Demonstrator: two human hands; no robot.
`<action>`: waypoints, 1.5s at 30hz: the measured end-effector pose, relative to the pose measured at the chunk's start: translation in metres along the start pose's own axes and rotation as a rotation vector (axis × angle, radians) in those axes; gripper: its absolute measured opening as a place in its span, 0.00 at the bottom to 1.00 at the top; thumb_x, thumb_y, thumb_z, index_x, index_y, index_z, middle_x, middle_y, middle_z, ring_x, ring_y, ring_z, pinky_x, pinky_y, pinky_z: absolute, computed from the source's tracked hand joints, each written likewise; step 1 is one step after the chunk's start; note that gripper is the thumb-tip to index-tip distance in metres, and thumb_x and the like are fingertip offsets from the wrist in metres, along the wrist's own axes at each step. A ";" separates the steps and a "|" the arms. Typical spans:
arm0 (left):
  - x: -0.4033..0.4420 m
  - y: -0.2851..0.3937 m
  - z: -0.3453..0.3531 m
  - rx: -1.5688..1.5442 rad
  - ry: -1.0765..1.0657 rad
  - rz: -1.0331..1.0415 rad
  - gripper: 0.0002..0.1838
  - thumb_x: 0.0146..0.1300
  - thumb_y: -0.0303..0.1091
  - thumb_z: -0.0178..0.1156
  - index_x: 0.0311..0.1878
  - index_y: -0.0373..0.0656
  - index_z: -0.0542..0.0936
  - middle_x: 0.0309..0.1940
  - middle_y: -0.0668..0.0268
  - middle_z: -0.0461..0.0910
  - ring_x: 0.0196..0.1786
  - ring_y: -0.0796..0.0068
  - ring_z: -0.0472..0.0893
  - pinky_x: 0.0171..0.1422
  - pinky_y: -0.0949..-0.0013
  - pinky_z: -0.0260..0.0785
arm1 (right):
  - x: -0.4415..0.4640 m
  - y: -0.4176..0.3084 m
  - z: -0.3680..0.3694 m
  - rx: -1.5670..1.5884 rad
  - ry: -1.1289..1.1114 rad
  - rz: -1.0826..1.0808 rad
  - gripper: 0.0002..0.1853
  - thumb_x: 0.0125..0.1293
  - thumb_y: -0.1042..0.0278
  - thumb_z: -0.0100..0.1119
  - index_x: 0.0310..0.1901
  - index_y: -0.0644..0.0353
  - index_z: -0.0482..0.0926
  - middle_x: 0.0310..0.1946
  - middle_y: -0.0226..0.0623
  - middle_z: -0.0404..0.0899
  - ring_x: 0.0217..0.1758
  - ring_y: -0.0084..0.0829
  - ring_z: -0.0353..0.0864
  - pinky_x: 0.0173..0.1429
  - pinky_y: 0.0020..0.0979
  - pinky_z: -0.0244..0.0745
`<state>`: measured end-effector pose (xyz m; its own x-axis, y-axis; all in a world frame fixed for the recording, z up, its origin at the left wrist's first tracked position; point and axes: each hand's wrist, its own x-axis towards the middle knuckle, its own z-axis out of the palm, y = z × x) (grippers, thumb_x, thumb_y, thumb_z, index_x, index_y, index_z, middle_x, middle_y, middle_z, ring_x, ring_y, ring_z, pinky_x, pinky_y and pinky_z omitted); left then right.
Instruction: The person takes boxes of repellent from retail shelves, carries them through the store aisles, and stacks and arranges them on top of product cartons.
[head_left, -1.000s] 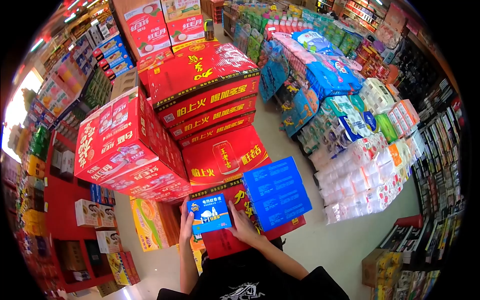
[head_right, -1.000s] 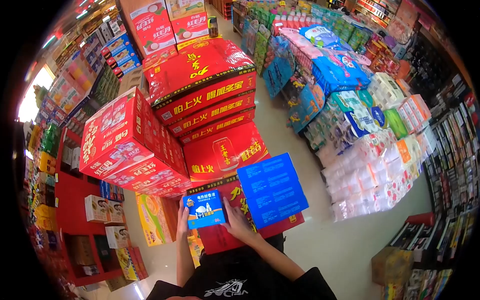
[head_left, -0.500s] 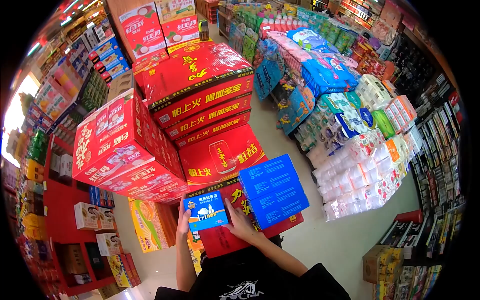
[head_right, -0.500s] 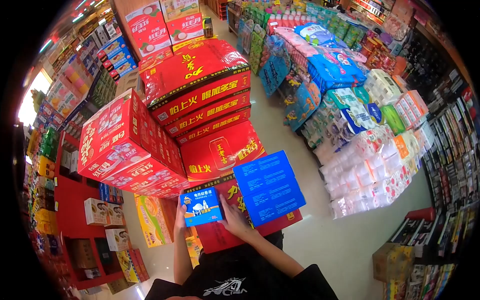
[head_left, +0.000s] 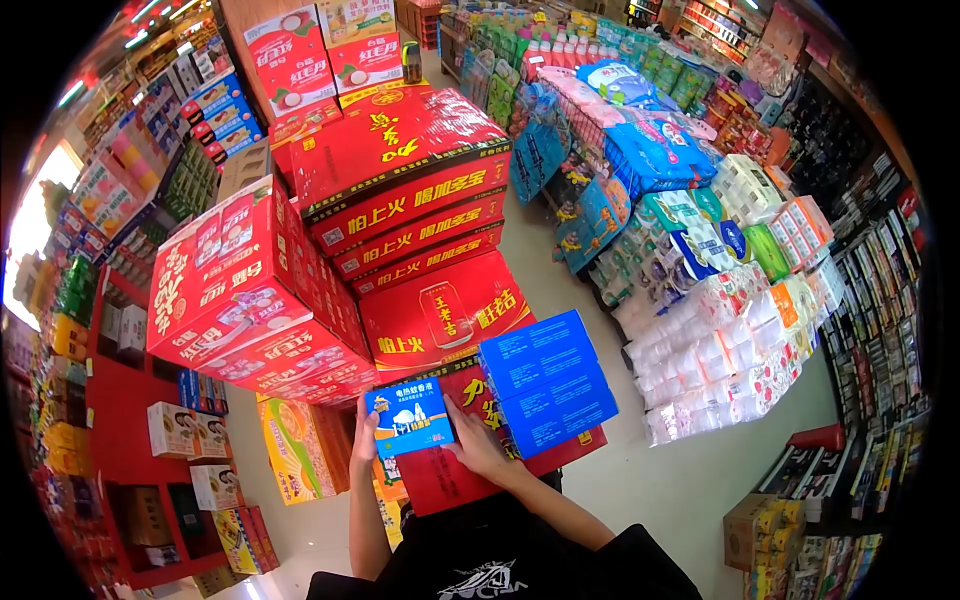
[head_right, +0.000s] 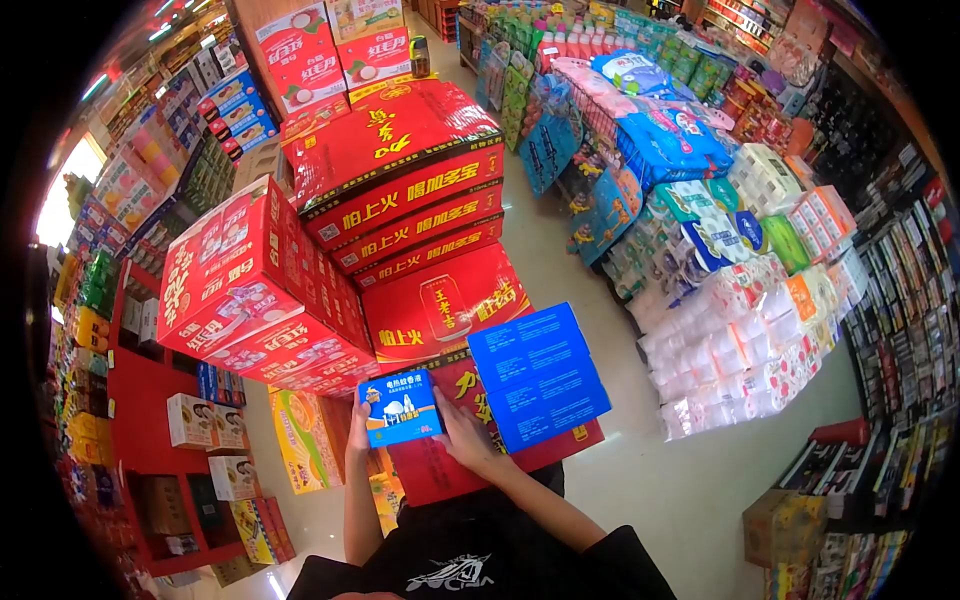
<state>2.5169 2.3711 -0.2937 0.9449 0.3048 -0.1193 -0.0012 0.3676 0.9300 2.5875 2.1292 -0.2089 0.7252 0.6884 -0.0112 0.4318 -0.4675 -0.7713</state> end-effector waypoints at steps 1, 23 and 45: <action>0.000 0.001 0.000 -0.002 0.006 -0.008 0.39 0.66 0.48 0.52 0.74 0.40 0.52 0.61 0.54 0.69 0.61 0.64 0.73 0.66 0.63 0.67 | 0.001 0.001 0.001 0.011 0.008 -0.015 0.47 0.58 0.72 0.65 0.74 0.61 0.46 0.61 0.58 0.70 0.56 0.59 0.74 0.59 0.48 0.72; 0.010 0.002 -0.009 0.041 0.022 0.011 0.37 0.71 0.55 0.49 0.71 0.35 0.56 0.60 0.56 0.71 0.59 0.68 0.75 0.62 0.66 0.70 | 0.017 -0.004 0.003 0.069 0.006 0.026 0.45 0.57 0.78 0.64 0.74 0.64 0.48 0.65 0.58 0.66 0.62 0.57 0.71 0.62 0.44 0.71; 0.016 -0.001 -0.009 -0.063 -0.007 0.011 0.30 0.74 0.51 0.45 0.68 0.37 0.61 0.57 0.59 0.74 0.55 0.71 0.77 0.60 0.68 0.71 | 0.025 0.007 0.014 0.120 0.107 -0.058 0.44 0.56 0.80 0.65 0.73 0.62 0.52 0.64 0.57 0.67 0.63 0.55 0.71 0.63 0.44 0.71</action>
<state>2.5294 2.3838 -0.2997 0.9471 0.3027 -0.1068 -0.0316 0.4191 0.9074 2.6009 2.1506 -0.2229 0.7564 0.6466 0.0985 0.4124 -0.3545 -0.8392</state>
